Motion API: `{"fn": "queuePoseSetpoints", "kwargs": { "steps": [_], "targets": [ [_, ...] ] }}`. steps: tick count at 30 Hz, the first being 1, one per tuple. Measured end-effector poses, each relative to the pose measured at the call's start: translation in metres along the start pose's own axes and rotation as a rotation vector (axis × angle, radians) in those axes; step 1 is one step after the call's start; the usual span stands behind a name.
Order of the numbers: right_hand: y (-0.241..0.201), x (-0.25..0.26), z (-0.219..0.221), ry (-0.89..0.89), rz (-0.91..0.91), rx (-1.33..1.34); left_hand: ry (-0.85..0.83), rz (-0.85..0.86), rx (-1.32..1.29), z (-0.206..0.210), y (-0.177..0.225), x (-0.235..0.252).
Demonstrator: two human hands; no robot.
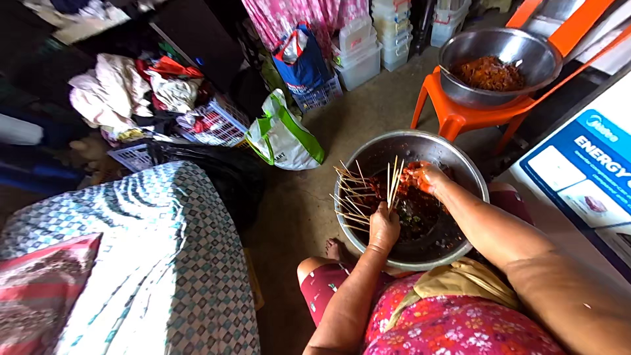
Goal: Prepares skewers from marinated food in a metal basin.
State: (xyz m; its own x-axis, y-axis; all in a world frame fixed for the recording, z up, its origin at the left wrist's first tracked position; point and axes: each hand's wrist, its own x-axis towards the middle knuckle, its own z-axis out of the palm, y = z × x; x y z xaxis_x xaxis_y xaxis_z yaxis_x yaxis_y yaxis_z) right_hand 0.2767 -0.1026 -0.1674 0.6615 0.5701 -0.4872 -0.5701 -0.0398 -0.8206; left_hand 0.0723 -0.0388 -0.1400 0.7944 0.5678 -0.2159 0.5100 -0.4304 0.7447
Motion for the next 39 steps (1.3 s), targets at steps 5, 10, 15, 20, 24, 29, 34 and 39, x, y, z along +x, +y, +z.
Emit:
{"fn": "queuePoseSetpoints", "kwargs": {
  "steps": [5, 10, 15, 20, 24, 29, 34, 39],
  "targets": [
    [0.003, -0.001, 0.005, -0.042, -0.104, -0.145, 0.003, -0.008, 0.022, -0.005, 0.005, 0.001],
    [-0.001, -0.007, 0.013, -0.008, -0.101, 0.002, 0.002, -0.031, 0.017, -0.005, 0.006, -0.001],
    [0.0, -0.004, 0.012, 0.045, -0.022, 0.134, 0.008, -0.017, 0.004, -0.004, 0.007, -0.001],
    [0.002, -0.007, 0.014, 0.0, 0.05, 0.168, -0.012, -0.031, 0.012, -0.003, 0.009, -0.002],
    [0.003, -0.012, 0.017, -0.009, 0.071, 0.17, -0.016, -0.052, 0.015, -0.003, 0.011, -0.005],
    [0.005, -0.015, 0.021, -0.007, 0.092, 0.212, -0.016, -0.06, 0.013, -0.003, 0.011, -0.004],
    [0.01, -0.017, 0.026, -0.003, 0.122, 0.239, -0.021, -0.074, 0.018, -0.004, 0.013, -0.005],
    [0.017, -0.021, 0.03, -0.064, 0.121, 0.183, -0.02, -0.097, 0.034, -0.003, 0.014, -0.003]
  ]
}}
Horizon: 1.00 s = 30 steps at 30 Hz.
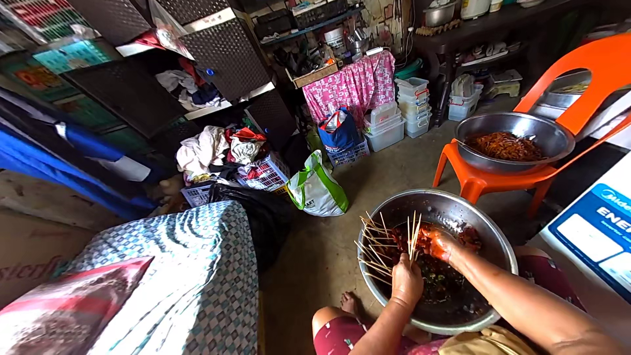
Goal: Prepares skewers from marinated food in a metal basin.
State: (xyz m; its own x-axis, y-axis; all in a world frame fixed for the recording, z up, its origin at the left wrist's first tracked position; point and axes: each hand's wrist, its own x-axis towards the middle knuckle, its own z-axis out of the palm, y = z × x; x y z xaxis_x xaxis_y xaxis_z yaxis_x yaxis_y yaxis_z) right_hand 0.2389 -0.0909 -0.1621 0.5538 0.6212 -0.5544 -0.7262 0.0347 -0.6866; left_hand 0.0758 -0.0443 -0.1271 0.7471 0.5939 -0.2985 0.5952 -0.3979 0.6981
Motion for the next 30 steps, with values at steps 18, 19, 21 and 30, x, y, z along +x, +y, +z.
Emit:
{"fn": "queuePoseSetpoints", "kwargs": {
  "steps": [18, 19, 21, 30],
  "targets": [
    [-0.002, -0.004, 0.001, -0.046, 0.042, -0.095, 0.016, 0.018, -0.021, 0.0, -0.002, 0.003],
    [-0.002, -0.004, 0.002, -0.038, 0.042, -0.1, 0.012, 0.015, -0.021, 0.0, -0.001, 0.003],
    [-0.001, -0.004, 0.002, -0.043, 0.04, -0.099, 0.012, 0.009, -0.021, 0.001, -0.001, 0.004],
    [0.001, -0.009, 0.005, -0.107, 0.032, -0.153, 0.034, 0.024, -0.047, 0.001, -0.004, 0.005]
  ]
}}
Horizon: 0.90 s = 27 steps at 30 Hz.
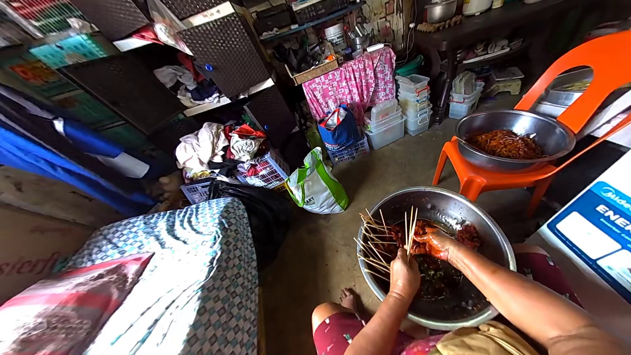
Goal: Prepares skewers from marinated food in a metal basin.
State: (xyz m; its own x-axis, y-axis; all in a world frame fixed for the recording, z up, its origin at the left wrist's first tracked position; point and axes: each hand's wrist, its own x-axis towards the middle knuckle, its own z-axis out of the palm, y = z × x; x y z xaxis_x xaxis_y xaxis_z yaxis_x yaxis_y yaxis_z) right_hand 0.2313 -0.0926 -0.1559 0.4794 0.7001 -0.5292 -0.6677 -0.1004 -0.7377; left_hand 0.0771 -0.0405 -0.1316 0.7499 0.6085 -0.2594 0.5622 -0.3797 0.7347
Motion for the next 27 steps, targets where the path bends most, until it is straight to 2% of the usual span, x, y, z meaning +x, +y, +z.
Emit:
{"fn": "queuePoseSetpoints", "kwargs": {
  "steps": [7, 12, 16, 27],
  "targets": [
    [0.001, -0.002, 0.005, 0.029, 0.021, -0.012, -0.026, -0.01, 0.025, 0.0, 0.004, -0.003],
    [-0.002, 0.006, -0.012, -0.064, 0.039, -0.001, 0.003, 0.008, -0.01, 0.001, -0.002, 0.001],
    [-0.013, 0.008, -0.019, 0.05, 0.001, 0.126, -0.001, 0.055, -0.011, 0.0, -0.001, -0.002],
    [-0.004, 0.016, -0.025, 0.076, 0.046, 0.125, -0.017, 0.064, 0.023, 0.002, -0.004, 0.0]
  ]
}}
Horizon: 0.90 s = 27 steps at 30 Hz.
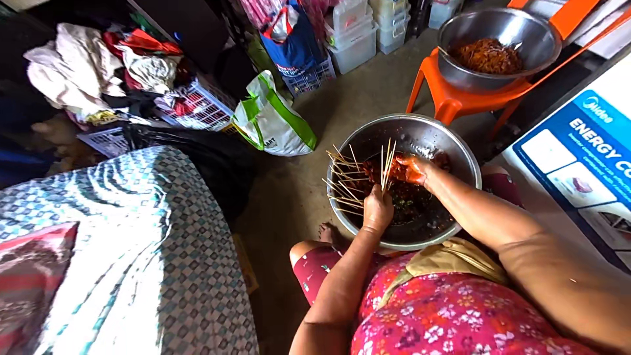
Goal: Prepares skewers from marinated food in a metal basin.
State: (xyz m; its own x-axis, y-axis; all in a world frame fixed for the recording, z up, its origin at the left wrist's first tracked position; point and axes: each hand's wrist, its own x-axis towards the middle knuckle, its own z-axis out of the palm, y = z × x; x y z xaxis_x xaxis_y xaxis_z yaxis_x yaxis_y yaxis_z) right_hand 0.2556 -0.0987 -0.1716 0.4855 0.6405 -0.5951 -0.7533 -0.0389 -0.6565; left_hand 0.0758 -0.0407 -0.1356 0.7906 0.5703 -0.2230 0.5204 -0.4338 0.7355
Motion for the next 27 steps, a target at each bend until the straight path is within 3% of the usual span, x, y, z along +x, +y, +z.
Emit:
{"fn": "queuePoseSetpoints", "kwargs": {
  "steps": [5, 11, 13, 18, 21, 27],
  "targets": [
    [-0.013, -0.003, -0.007, -0.05, 0.013, -0.239, 0.044, 0.006, -0.069, 0.0, -0.006, 0.003],
    [-0.036, 0.006, -0.034, 0.427, -0.332, -0.703, 0.114, -0.029, -0.089, -0.002, -0.007, 0.002],
    [-0.044, 0.003, -0.039, 0.509, -0.366, -0.957, 0.136, -0.042, -0.095, -0.002, -0.007, 0.003],
    [-0.041, -0.003, -0.028, 0.465, -0.009, -1.418, 0.121, -0.047, -0.115, 0.0, -0.009, 0.004],
    [-0.035, -0.005, -0.02, 0.417, 0.092, -1.552, 0.126, -0.053, -0.121, -0.001, -0.009, 0.003],
    [-0.02, -0.023, 0.001, 0.138, 0.365, -1.926, 0.124, -0.053, -0.132, 0.0, -0.01, 0.003]
  ]
}}
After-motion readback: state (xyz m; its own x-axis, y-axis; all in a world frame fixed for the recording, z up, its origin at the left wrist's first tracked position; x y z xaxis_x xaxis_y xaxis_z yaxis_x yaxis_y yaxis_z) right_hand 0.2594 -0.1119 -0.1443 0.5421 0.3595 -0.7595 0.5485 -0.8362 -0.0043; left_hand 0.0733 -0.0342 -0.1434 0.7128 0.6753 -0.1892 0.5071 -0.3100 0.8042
